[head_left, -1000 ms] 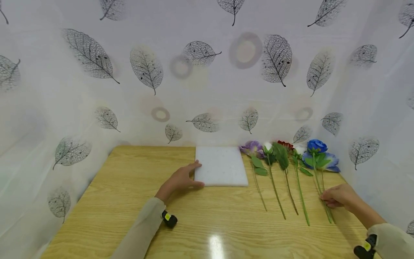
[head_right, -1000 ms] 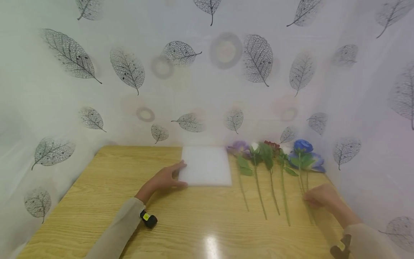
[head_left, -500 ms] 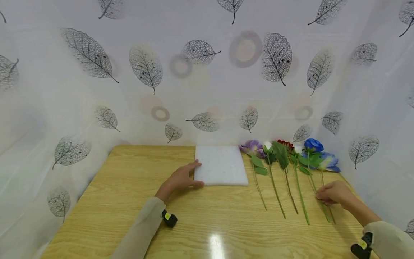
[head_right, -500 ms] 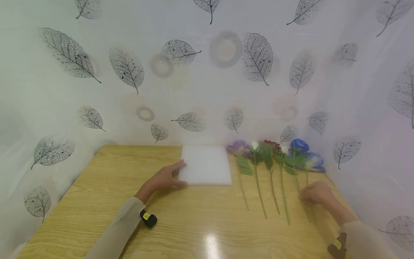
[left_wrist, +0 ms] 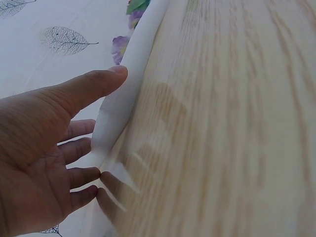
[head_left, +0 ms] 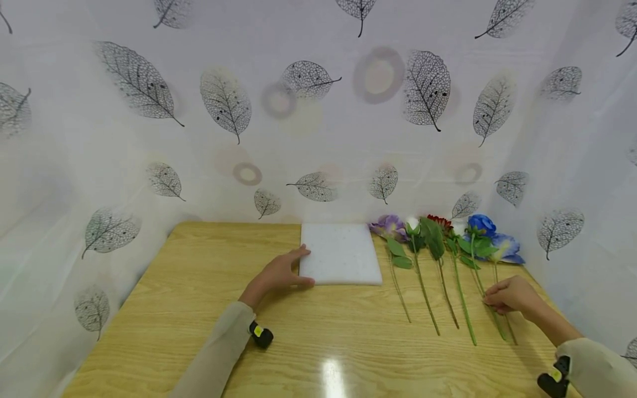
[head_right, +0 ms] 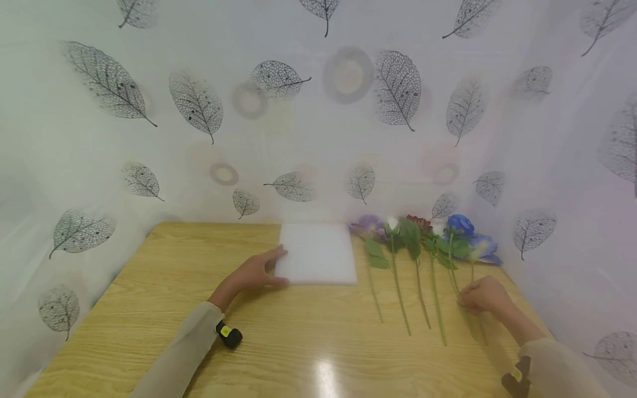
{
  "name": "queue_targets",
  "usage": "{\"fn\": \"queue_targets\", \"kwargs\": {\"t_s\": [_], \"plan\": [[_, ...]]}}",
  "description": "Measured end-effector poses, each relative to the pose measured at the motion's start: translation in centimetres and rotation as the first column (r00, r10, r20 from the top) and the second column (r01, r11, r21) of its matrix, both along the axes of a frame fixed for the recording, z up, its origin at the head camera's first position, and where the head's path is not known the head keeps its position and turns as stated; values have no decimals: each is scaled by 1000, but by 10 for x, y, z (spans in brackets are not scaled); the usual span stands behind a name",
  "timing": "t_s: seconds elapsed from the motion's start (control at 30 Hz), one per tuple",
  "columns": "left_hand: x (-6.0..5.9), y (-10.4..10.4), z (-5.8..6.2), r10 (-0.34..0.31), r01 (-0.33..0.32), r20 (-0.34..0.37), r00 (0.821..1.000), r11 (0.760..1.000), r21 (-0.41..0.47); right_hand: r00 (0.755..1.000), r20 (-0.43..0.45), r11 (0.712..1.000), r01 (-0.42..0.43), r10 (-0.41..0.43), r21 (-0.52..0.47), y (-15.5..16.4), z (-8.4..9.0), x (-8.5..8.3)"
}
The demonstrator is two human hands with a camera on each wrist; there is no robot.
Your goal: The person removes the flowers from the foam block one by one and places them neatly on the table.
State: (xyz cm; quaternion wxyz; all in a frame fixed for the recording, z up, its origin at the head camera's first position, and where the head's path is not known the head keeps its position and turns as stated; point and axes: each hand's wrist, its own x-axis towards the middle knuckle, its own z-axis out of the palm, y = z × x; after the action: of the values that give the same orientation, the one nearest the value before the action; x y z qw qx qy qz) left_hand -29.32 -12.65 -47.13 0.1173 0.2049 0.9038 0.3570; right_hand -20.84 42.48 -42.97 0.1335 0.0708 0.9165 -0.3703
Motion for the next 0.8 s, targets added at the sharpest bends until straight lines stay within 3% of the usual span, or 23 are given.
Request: {"fn": "queue_targets", "kwargs": {"t_s": [0.8], "plan": [[-3,-1,-3,-7,7,-11,1000,1000,6,1000,-3,1000,-26,26,-13,3,0,0]]}}
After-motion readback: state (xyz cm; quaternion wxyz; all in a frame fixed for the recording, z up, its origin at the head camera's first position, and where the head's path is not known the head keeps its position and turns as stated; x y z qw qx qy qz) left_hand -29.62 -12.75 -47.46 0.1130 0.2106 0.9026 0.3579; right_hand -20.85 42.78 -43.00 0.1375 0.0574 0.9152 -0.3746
